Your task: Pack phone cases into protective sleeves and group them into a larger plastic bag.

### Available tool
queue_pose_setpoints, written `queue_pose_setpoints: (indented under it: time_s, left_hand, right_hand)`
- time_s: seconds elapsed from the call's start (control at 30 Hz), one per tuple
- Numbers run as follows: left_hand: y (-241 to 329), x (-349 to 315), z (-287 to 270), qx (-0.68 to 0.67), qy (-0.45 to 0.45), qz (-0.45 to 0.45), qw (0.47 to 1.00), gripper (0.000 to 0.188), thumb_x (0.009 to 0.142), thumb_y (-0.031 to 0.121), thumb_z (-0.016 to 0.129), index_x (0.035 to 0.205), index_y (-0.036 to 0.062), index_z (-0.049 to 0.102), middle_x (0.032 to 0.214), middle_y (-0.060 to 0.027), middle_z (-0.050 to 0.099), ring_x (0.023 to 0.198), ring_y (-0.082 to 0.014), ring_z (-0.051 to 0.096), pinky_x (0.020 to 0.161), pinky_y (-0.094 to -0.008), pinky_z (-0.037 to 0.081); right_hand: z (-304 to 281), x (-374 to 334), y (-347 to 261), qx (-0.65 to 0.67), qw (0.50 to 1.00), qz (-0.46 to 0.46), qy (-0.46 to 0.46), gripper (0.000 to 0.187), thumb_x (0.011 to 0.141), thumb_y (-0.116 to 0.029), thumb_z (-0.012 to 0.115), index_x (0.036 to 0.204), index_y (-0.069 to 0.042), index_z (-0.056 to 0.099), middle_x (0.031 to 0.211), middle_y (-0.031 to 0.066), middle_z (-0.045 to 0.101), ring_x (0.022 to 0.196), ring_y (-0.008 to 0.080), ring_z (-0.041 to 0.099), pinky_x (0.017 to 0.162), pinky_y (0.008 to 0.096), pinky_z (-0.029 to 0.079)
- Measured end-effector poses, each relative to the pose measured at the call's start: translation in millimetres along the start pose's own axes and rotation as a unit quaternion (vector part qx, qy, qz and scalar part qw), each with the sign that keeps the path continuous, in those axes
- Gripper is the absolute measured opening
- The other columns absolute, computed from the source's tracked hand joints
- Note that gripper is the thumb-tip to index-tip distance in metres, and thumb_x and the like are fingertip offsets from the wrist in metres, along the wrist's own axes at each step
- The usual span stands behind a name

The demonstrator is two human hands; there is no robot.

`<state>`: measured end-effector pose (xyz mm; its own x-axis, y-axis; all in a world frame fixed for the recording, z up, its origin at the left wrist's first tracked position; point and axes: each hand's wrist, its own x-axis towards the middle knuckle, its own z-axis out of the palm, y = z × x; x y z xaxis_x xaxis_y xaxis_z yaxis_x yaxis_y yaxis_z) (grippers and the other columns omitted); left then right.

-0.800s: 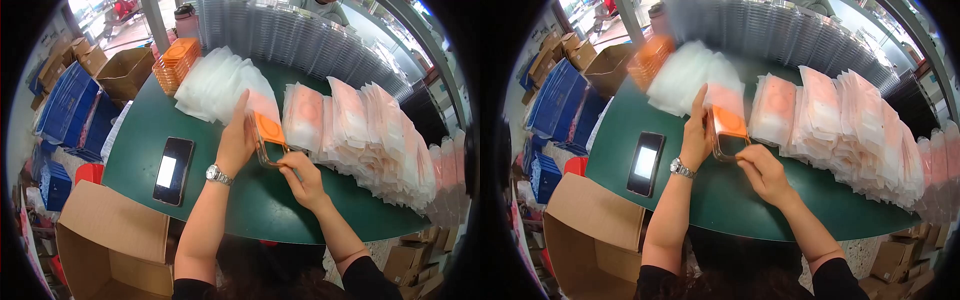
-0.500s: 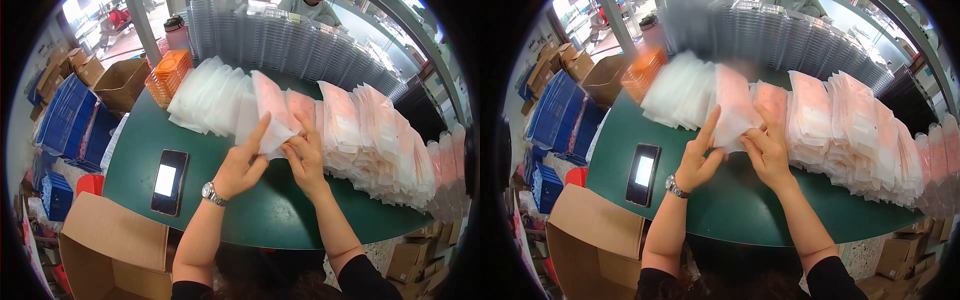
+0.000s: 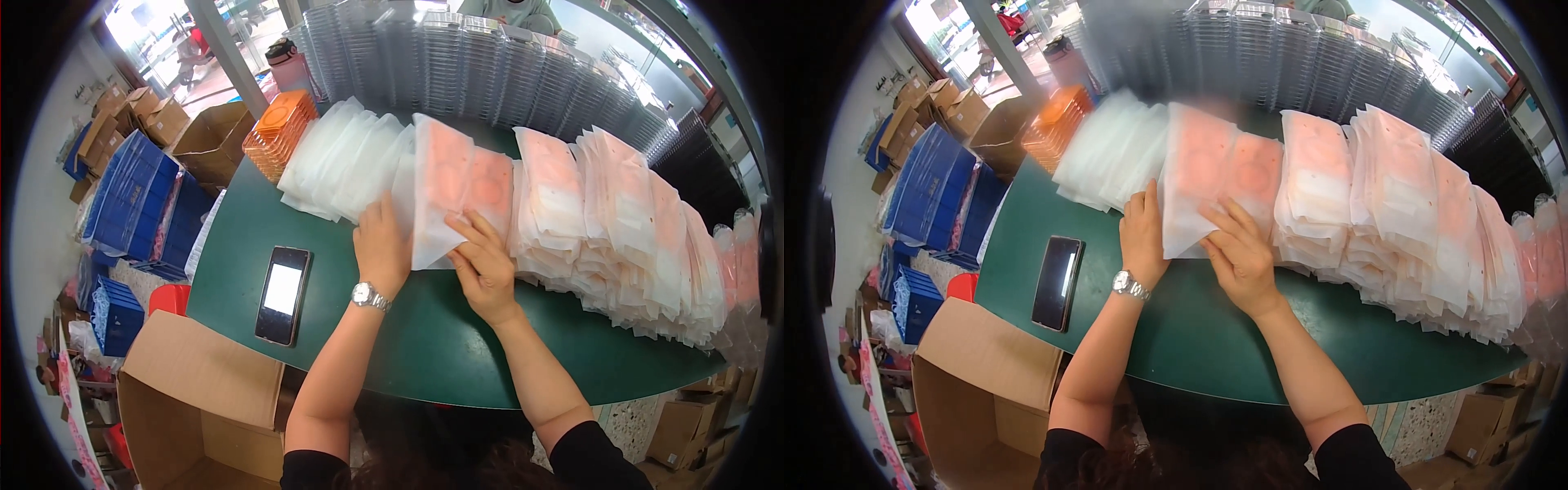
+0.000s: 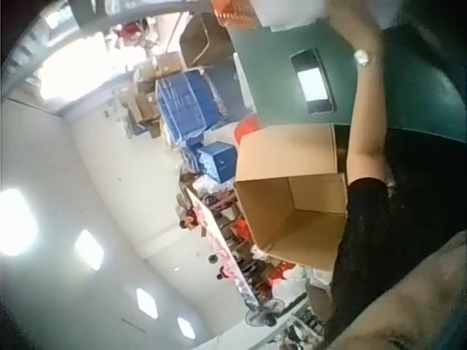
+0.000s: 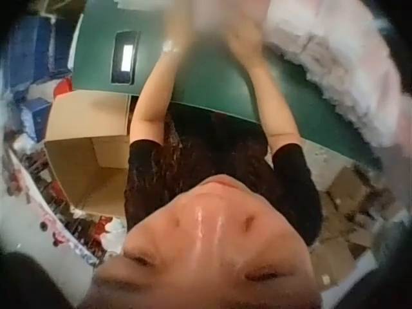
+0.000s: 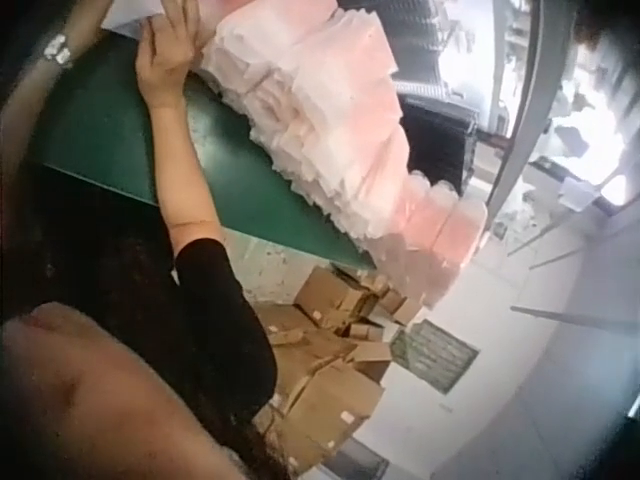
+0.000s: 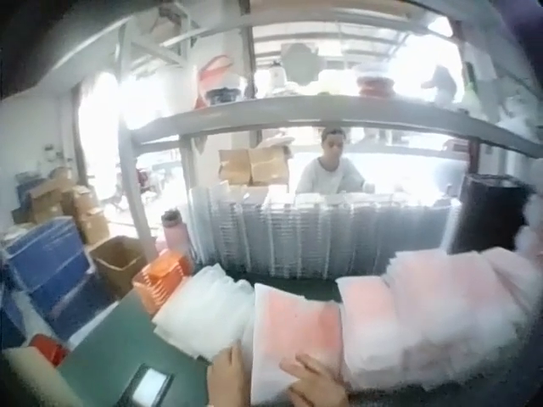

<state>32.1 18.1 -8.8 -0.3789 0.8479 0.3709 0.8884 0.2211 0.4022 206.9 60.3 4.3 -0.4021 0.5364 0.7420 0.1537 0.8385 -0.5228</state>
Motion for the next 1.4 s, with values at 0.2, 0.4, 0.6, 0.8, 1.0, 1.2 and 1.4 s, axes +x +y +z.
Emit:
queue_pose_setpoints:
  time_s: [0.2,0.4,0.6,0.8,1.0,1.2,1.4]
  left_hand:
    - [-12.9,8.6,-4.6,-0.172,0.068,-0.042,0.982,0.046,0.099,0.013,0.057,0.141,-0.0040,0.051,0.117,-0.0189,0.064,0.108,-0.0351,0.063,0.093,-0.0410,0.051]
    - [24.6,-0.4,-51.7,-0.694,-0.042,-0.224,0.683,0.038,0.108,0.019,0.046,0.138,-0.0033,0.053,0.128,-0.0112,0.065,0.108,-0.0168,0.065,0.092,-0.0311,0.052]
    - [39.1,3.5,-41.3,-0.665,-0.072,-0.158,0.726,0.040,0.107,0.016,0.050,0.142,-0.0027,0.048,0.131,-0.0115,0.062,0.111,-0.0168,0.063,0.094,-0.0303,0.052]
    - [43.5,41.7,12.8,-0.622,-0.067,-0.100,0.774,0.049,0.102,0.015,0.053,0.146,-0.0040,0.042,0.123,-0.0098,0.062,0.104,-0.0153,0.060,0.088,-0.0284,0.050]
    - [52.1,48.3,56.4,-0.544,-0.219,-0.114,0.802,0.058,0.105,0.025,0.048,0.152,-0.0046,0.032,0.110,-0.0103,0.061,0.082,-0.0169,0.059,0.076,-0.0309,0.051]
    - [64.2,41.5,30.6,-0.492,-0.170,-0.034,0.853,0.058,0.102,0.030,0.051,0.152,0.0030,0.036,0.158,-0.0287,0.034,0.153,-0.0356,0.026,0.121,-0.0558,0.021]
    - [-25.4,11.3,-11.3,0.159,0.043,0.034,0.986,0.059,0.088,0.003,0.057,0.146,0.0091,0.050,0.159,-0.0228,0.036,0.151,-0.0411,0.026,0.122,-0.0618,0.015]
  right_hand:
    - [1.3,-1.1,-2.4,0.018,0.999,-0.023,-0.020,0.009,0.083,0.006,0.071,0.090,0.004,0.066,0.128,0.0113,0.069,0.132,0.0371,0.056,0.104,0.0426,0.050]
    - [-1.1,-2.2,-5.7,0.035,0.997,-0.054,-0.042,0.013,0.081,0.007,0.073,0.090,0.002,0.066,0.128,0.0103,0.069,0.134,0.0354,0.055,0.103,0.0423,0.051]
    - [-3.2,-0.5,-6.8,0.002,0.997,-0.066,-0.032,0.011,0.083,0.001,0.071,0.092,-0.003,0.067,0.127,0.0084,0.068,0.129,0.0326,0.058,0.100,0.0407,0.052]
    - [-3.4,-1.2,-15.4,0.009,0.991,-0.105,0.080,0.034,0.082,-0.010,0.076,0.112,-0.006,0.060,0.142,0.0169,0.054,0.135,0.0420,0.049,0.106,0.0472,0.045]
    - [-4.9,-5.0,-3.0,0.009,0.994,-0.075,0.075,0.035,0.084,-0.014,0.076,0.114,-0.006,0.059,0.141,0.0191,0.052,0.134,0.0434,0.047,0.108,0.0486,0.042]
    - [-3.4,-11.6,9.5,0.014,0.996,-0.074,0.051,0.038,0.092,-0.026,0.072,0.121,-0.004,0.061,0.140,0.0192,0.053,0.135,0.0430,0.046,0.110,0.0484,0.040]
    - [-1.1,-1.8,-0.1,-0.005,0.998,-0.056,0.027,0.031,0.099,-0.030,0.064,0.115,-0.004,0.064,0.137,0.0193,0.056,0.135,0.0425,0.047,0.111,0.0488,0.039]
